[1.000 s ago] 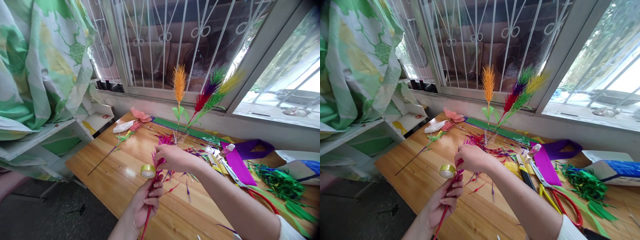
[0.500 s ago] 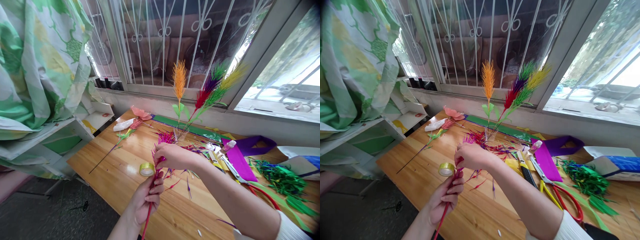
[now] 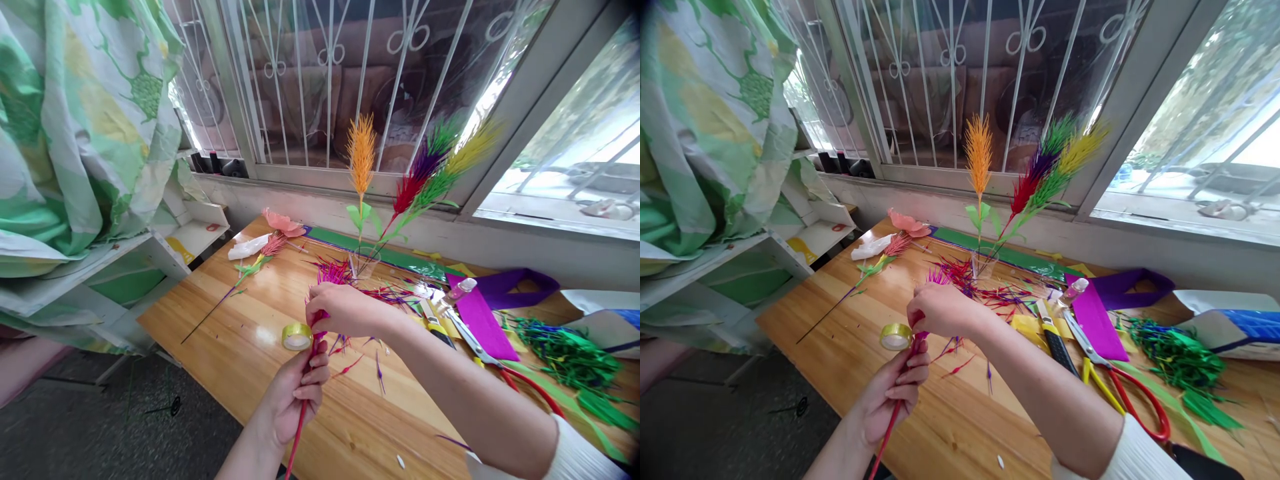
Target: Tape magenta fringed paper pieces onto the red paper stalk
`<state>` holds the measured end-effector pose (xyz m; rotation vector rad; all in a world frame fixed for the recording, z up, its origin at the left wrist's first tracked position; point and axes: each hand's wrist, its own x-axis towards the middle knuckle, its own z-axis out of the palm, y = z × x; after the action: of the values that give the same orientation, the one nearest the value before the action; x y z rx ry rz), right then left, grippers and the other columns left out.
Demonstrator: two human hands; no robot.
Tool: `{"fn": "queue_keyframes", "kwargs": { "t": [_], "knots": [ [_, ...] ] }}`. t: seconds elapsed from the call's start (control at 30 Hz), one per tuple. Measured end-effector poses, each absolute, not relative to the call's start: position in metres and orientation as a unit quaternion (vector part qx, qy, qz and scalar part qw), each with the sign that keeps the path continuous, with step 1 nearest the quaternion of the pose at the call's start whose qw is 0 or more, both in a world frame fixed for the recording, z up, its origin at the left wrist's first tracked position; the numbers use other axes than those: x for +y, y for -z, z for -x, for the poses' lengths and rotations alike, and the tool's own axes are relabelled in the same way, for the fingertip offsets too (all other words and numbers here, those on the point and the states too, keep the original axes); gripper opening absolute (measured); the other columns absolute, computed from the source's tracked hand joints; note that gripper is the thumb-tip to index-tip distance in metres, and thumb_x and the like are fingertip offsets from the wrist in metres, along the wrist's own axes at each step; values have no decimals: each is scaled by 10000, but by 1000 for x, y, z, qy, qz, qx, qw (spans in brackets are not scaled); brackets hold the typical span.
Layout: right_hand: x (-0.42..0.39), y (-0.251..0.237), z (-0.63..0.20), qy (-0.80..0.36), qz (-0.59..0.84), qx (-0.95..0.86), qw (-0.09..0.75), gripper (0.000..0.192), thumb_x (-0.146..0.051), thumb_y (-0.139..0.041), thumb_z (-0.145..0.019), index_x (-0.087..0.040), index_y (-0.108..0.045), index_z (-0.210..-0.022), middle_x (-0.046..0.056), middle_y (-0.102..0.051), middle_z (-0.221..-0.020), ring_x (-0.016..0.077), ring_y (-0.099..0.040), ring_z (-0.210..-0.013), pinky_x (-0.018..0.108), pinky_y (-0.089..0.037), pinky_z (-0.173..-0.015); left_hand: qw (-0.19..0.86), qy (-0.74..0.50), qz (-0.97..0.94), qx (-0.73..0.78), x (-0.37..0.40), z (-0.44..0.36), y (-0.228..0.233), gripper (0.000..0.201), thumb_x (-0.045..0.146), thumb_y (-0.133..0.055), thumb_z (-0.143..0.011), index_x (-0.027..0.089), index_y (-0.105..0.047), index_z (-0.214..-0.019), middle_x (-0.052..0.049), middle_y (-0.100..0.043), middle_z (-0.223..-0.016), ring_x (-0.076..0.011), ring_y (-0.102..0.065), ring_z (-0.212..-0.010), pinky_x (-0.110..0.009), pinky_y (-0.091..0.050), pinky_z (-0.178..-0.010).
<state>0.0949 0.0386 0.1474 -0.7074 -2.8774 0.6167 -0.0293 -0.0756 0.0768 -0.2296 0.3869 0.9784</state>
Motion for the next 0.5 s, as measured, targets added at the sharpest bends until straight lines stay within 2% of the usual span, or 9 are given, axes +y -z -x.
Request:
{"fn": "queue_keyframes", "kwargs": {
  "t": [0.17,0.27,0.4,0.5],
  "knots": [
    [35,-151,-95,-191,248,-948,61,51,-186,-627,-688,-193,-656,-730,9,-568,-762,122,-512,-720,203,-350,-581,854,-472,74,207,-75,28,-75,108,157,-468,-832,67,-528,-825,54,-316,-606,12,-297,-399,-34,-209,-270],
    [26,-157,-98,-174,266,-945,77,76,-166,-598,-702,-189,-650,-753,36,-574,-817,158,-498,-794,236,-370,-627,848,-479,44,221,-76,28,-76,127,163,-478,-825,53,-539,-811,60,-304,-592,14,-270,-393,-40,-202,-271],
    [4,-170,-103,-150,269,-938,160,272,-148,-587,-685,-199,-620,-951,68,-565,-955,211,-430,-956,322,-365,-794,814,-508,-3,282,-77,24,-81,90,168,-580,-751,93,-533,-739,64,-324,-576,11,-250,-389,-46,-176,-271],
    [-13,-175,-100,-168,251,-935,185,419,-191,-607,-670,-208,-560,-1085,62,-569,-980,216,-424,-952,343,-360,-816,757,-543,-36,362,-78,19,-83,104,145,-604,-707,125,-506,-680,73,-342,-552,10,-218,-374,-57,-158,-280]
  ]
}}
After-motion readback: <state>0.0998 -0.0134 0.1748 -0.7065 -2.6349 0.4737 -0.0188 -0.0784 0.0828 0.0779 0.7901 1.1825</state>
